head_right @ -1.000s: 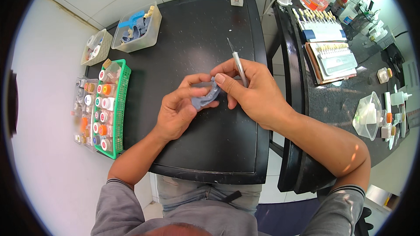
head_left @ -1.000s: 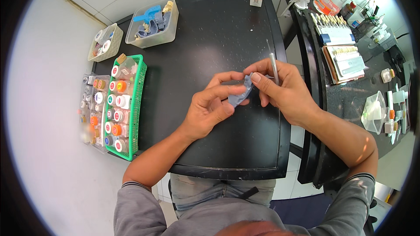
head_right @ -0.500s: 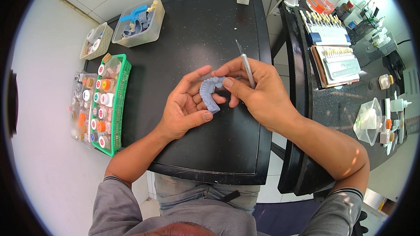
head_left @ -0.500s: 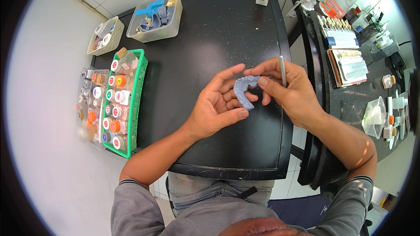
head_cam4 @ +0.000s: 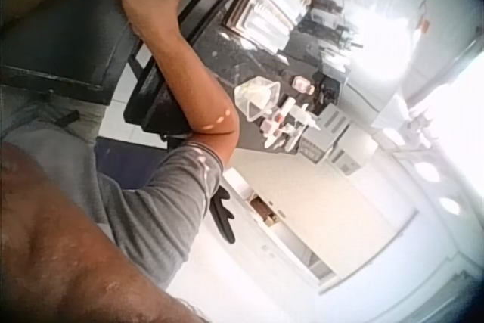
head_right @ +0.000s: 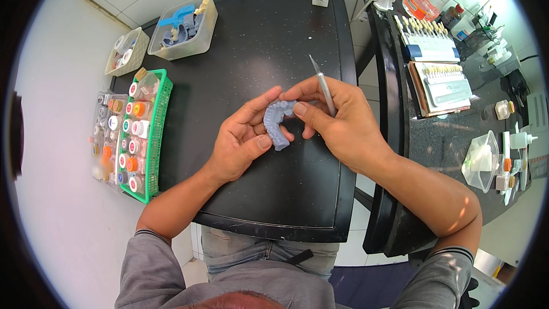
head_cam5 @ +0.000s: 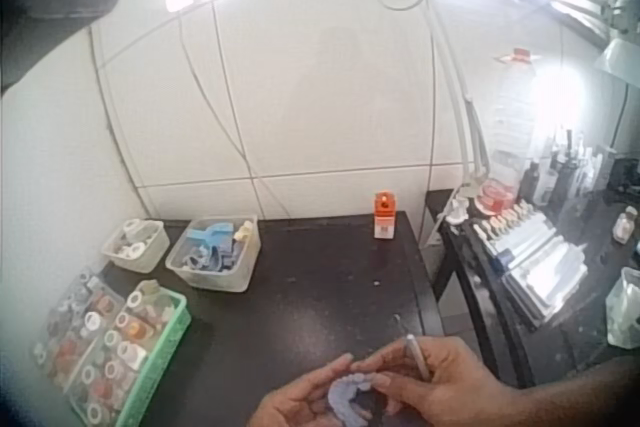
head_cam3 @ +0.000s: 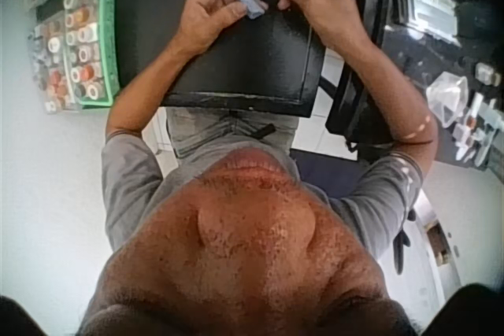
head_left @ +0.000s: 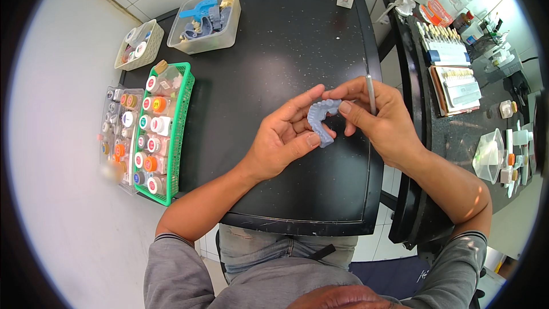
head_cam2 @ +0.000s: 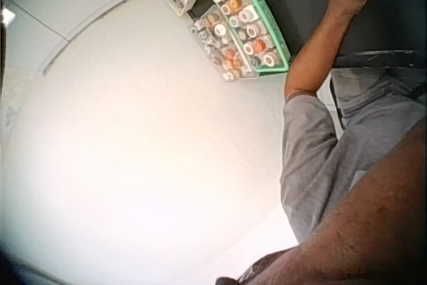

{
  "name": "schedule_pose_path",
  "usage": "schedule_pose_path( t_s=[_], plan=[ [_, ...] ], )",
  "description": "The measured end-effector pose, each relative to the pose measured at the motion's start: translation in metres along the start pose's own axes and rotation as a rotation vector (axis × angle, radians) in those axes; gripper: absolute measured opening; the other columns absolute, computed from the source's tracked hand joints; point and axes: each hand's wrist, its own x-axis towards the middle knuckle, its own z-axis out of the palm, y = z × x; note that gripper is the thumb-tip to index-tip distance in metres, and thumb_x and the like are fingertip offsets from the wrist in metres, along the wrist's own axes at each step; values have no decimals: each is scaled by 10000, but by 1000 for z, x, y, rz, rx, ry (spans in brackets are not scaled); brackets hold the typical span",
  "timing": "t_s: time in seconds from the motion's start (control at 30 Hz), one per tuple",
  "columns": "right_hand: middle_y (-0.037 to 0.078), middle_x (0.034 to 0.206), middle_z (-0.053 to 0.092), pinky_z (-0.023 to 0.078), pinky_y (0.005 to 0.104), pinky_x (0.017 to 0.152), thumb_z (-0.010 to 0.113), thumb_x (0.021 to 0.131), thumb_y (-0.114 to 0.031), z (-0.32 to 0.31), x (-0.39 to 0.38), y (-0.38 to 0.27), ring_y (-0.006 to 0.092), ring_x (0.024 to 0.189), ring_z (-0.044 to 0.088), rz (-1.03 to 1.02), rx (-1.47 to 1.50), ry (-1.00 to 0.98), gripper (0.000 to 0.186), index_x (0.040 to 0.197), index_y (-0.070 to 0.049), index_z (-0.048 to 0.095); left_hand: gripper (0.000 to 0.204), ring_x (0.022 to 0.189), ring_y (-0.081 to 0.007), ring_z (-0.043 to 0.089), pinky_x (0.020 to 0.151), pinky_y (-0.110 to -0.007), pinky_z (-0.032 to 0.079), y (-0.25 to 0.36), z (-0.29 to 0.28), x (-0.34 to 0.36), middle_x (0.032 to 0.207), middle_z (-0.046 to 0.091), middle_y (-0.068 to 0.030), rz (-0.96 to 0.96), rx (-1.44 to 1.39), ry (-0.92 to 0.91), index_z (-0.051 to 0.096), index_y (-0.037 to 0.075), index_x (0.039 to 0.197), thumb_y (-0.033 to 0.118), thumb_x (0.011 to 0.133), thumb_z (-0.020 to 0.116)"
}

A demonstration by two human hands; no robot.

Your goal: The person trims a dental mold by hand using a small blade.

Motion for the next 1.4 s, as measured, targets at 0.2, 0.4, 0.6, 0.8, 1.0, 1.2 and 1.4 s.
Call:
schedule_pose_path(
  t_s=[0.2, 0.4, 0.6, 0.8, 1.0, 1.2, 1.4],
  plan=[
    [83, 1136, 792, 563, 245, 725, 722, 1094, -11, -2, -1, 3, 71, 773, 658, -17, -12, 5, 171, 1257, 28, 760, 741, 1224, -257, 747, 1099, -407, 596, 3, 3, 2, 1594, 614, -238, -38, 38, 57, 356, -13, 1765, 187, 1139, 698],
    [84, 1176, 792, 569, 252, 743, 730, 1087, -12, -2, 0, 2, 66, 811, 661, -12, -10, 7, 177, 1257, 30, 752, 686, 1232, -248, 734, 1094, -398, 590, 1, 0, 1, 1593, 611, -229, -4, 29, 29, 366, -18, 1757, 170, 1157, 639],
    [83, 1204, 789, 581, 254, 760, 732, 1080, -6, -1, -1, 0, 64, 859, 677, -7, -30, 9, 183, 1259, 30, 748, 654, 1200, -239, 733, 1069, -394, 588, 4, 1, 1, 1566, 623, -219, -18, 22, 42, 389, -23, 1734, 156, 1153, 628],
    [83, 1209, 789, 587, 257, 766, 741, 1072, 0, -1, 0, 2, 62, 874, 684, -4, -37, 11, 196, 1265, 30, 743, 648, 1153, -215, 727, 1020, -374, 580, 3, 0, 0, 1526, 647, -206, -11, 48, 64, 404, -19, 1725, 147, 1144, 639],
    [63, 1151, 778, 579, 262, 760, 708, 1119, -76, 1, -2, 0, 71, 869, 673, 0, -149, 65, 203, 1304, 0, 741, 649, 1116, -191, 707, 929, -340, 559, 4, -1, -1, 1487, 658, -169, 29, 153, 116, 424, -16, 1712, 145, 1128, 658],
    [41, 926, 743, 521, 291, 740, 566, 1211, -242, 3, -4, -7, 92, 836, 653, -34, -346, 107, 304, 1359, -40, 739, 603, 1126, -167, 702, 878, -310, 544, 4, 0, 0, 1440, 671, -131, 70, 217, 284, 491, -16, 1678, 108, 1116, 668],
    [42, 849, 721, 501, 295, 706, 543, 1208, -206, 0, -2, 1, 99, 739, 622, -107, -444, 69, 310, 1372, -19, 728, 580, 1130, -160, 705, 870, -290, 541, 0, -3, 1, 1442, 675, -125, 47, 190, 290, 517, -26, 1663, 97, 1118, 673]
  ],
)
